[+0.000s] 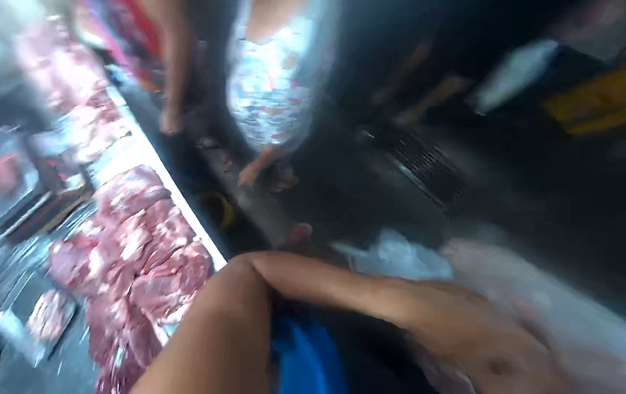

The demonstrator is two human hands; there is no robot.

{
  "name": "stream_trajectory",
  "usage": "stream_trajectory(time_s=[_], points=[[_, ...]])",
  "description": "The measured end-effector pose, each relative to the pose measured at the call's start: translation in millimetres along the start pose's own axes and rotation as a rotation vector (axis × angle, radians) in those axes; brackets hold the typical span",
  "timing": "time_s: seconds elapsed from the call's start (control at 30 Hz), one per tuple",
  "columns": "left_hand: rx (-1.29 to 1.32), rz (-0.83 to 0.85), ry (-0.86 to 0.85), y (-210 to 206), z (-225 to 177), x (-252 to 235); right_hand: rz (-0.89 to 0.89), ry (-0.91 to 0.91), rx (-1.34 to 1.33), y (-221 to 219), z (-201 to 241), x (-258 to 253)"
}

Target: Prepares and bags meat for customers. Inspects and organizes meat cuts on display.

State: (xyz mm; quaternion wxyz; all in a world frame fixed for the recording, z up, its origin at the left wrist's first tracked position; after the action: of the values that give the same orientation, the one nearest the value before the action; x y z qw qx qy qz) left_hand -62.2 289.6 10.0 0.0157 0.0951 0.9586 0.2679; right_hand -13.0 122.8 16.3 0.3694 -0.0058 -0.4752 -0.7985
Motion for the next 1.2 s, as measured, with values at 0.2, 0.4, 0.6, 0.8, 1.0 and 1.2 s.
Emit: stream_trajectory(time_s=[0.2, 0.4, 0.6, 0.8, 1.0, 1.2], points=[[-0.569, -0.095, 0.251, 7, 132, -1, -0.293, -0.119, -0.111, -43, -43, -14], [0.570, 0.055, 0.715, -32, 180, 42, -0.101, -0.143, -0.418, -63, -118, 20], [0.366, -0.386, 0.846, 0, 241, 84, -0.482, -0.411, 0.032, -79, -205, 29], [0.014, -0.346, 1.158, -9, 245, 94, -0.324, -0.380, 0.247, -120, -254, 6], [0.241, -0.588, 0.803, -23, 210, 27, -0.049, -0.473, -0.050, -56, -241, 6], [0.707, -0.691, 0.775, -15, 212, -43, -0.036, -0.373, -0.156, -4, -213, 47]])
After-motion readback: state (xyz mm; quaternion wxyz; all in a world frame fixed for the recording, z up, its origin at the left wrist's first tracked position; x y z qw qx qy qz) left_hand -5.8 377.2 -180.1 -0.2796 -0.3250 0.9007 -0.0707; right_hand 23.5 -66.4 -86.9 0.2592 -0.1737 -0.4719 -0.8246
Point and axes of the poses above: each hand's wrist, its own x-axis away from the middle knuckle, its own y-axis out of the back of the hand, z = x × y, the point moved 1 cm from there along -x, towards the middle knuckle, and after that the axes turned 3 degrees about z, right-handed, at the moved point
